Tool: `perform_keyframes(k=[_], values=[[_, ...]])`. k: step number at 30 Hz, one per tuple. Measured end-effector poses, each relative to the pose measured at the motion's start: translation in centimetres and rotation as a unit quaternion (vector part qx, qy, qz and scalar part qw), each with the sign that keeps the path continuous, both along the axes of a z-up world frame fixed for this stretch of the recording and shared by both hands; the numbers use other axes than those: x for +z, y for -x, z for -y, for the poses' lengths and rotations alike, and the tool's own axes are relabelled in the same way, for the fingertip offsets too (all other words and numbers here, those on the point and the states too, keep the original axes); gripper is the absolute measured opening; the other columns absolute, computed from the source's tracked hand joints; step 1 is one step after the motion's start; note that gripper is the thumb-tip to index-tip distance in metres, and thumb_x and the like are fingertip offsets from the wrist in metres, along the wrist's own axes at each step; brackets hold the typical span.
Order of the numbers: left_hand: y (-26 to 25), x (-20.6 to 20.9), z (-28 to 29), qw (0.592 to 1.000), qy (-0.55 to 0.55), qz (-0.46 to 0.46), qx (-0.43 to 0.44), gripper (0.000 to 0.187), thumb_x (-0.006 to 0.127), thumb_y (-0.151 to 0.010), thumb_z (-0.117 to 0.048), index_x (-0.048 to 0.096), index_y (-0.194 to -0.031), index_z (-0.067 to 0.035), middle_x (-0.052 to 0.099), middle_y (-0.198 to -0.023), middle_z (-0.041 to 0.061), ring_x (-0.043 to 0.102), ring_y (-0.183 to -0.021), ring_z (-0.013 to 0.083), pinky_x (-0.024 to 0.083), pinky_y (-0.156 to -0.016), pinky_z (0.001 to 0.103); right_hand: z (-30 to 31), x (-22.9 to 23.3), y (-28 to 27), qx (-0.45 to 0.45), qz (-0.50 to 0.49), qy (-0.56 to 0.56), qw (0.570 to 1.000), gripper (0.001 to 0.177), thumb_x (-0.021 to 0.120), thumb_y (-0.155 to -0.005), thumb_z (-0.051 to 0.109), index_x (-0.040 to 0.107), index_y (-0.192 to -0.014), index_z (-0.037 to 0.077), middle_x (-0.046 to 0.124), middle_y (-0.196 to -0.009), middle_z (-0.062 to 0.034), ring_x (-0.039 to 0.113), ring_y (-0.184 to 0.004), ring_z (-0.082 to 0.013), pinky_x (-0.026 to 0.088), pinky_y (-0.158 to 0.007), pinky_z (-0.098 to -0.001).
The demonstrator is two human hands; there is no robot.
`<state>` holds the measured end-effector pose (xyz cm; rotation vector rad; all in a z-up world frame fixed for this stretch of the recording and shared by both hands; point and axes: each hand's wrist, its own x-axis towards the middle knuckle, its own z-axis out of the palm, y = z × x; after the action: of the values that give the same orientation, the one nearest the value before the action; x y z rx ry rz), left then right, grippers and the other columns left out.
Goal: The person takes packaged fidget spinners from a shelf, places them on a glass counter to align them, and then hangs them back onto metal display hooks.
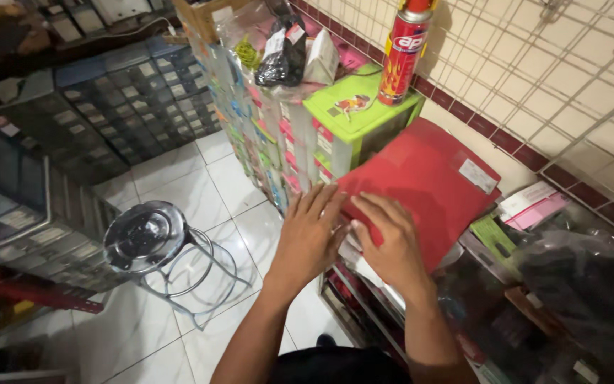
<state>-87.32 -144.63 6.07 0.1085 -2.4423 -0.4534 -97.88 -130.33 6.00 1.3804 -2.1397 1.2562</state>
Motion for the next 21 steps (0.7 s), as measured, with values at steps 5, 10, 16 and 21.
perform_keyframes(k=[5, 10, 16, 21], values=[[3.4, 0.2, -0.1, 0.999, 0.008, 0.012, -0.032, 0.061, 0.075, -0.083, -0.020, 0.056, -0.138, -0.001, 0.055, -0.145, 0.019, 0.047, -0.138, 0.0386, 0.033, -0.117, 0.055, 0.3, 1.0, 2.0, -0.035, -0.014, 0.020, 0.999, 0.039, 0.074, -0.086, 0.006, 0.071, -0.125, 0.005, 0.069, -0.127, -0.0140, 0.064, -0.119, -0.0327, 0.046, -0.106, -0.0461], [5.9, 0.5, 1.1, 0.998, 0.008, 0.008, -0.055, 0.061, 0.076, -0.085, -0.022, 0.056, -0.139, -0.004, 0.052, -0.148, 0.018, 0.046, -0.141, 0.0369, 0.031, -0.117, 0.056, 0.9, 1.8, 3.5, -0.074, -0.009, 0.029, 0.997, 0.036, 0.074, -0.088, 0.005, 0.071, -0.124, 0.006, 0.069, -0.126, -0.0130, 0.066, -0.116, -0.0312, 0.050, -0.102, -0.0420], [9.2, 1.8, 3.4, 0.994, -0.016, 0.000, -0.107, 0.061, 0.076, -0.085, -0.021, 0.056, -0.140, -0.004, 0.050, -0.151, 0.017, 0.043, -0.142, 0.0374, 0.031, -0.118, 0.055, 1.7, 3.1, 5.0, -0.119, -0.035, 0.008, 0.992, 0.040, 0.074, -0.087, 0.004, 0.071, -0.127, 0.005, 0.069, -0.127, -0.0141, 0.066, -0.114, -0.0327, 0.051, -0.102, -0.0431], [11.6, 3.3, 6.1, 0.988, -0.013, -0.025, -0.152, 0.060, 0.076, -0.086, -0.020, 0.056, -0.140, -0.005, 0.051, -0.150, 0.016, 0.044, -0.142, 0.0366, 0.030, -0.119, 0.056, 3.3, 4.7, 6.7, -0.169, -0.074, 0.000, 0.983, 0.040, 0.075, -0.086, 0.005, 0.070, -0.125, 0.005, 0.067, -0.127, -0.0148, 0.064, -0.114, -0.0348, 0.050, -0.100, -0.0435]])
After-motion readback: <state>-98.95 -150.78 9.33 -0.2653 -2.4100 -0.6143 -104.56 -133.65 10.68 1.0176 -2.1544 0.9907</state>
